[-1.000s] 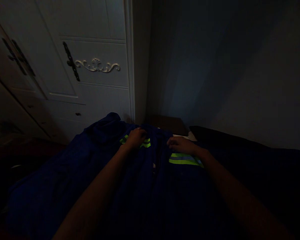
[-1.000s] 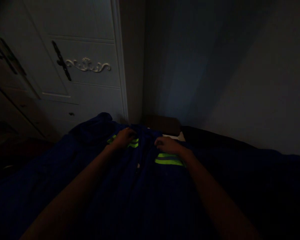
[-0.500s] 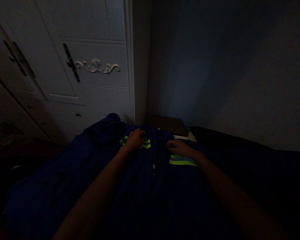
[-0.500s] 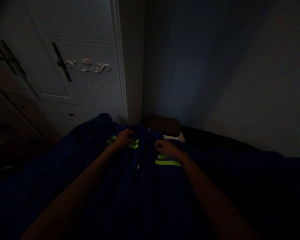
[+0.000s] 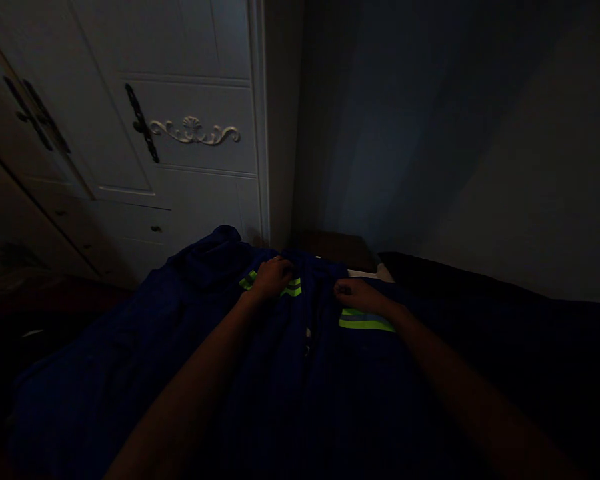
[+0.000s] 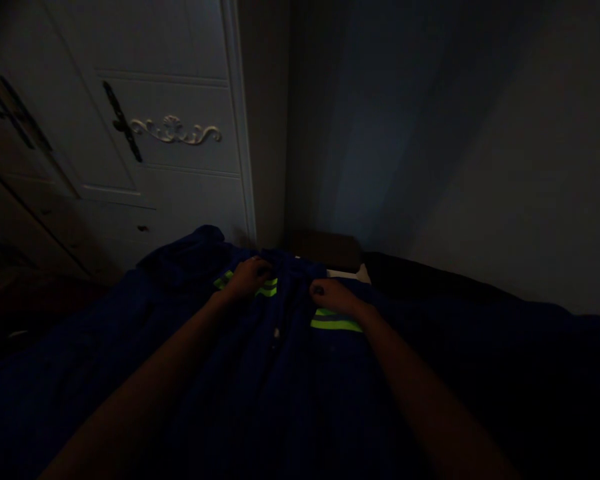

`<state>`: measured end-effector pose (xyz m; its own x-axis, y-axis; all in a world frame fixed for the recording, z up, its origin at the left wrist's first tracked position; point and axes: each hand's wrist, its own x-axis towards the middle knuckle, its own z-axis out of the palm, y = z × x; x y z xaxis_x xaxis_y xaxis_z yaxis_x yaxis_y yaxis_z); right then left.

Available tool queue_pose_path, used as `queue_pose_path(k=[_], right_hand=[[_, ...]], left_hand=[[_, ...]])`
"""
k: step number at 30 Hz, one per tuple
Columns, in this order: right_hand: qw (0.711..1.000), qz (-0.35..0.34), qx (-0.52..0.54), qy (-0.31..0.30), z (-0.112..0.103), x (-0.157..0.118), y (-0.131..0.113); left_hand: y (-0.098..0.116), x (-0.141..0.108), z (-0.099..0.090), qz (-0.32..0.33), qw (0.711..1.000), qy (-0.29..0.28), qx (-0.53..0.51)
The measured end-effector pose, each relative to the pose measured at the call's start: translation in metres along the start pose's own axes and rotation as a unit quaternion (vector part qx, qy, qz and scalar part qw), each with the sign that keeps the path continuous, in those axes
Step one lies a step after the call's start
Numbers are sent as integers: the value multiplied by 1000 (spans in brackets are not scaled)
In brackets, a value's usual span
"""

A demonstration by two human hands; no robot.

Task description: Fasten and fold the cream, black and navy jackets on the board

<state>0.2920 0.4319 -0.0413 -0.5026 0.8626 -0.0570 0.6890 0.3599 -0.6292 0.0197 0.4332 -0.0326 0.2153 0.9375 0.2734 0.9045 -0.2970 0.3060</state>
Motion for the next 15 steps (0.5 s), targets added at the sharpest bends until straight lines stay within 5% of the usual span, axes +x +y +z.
queue_pose_path(k=[15], right_hand=[[1000, 6, -11, -1, -2, -1, -7]], left_hand=[[-4, 2, 4, 5, 1000, 7, 4]])
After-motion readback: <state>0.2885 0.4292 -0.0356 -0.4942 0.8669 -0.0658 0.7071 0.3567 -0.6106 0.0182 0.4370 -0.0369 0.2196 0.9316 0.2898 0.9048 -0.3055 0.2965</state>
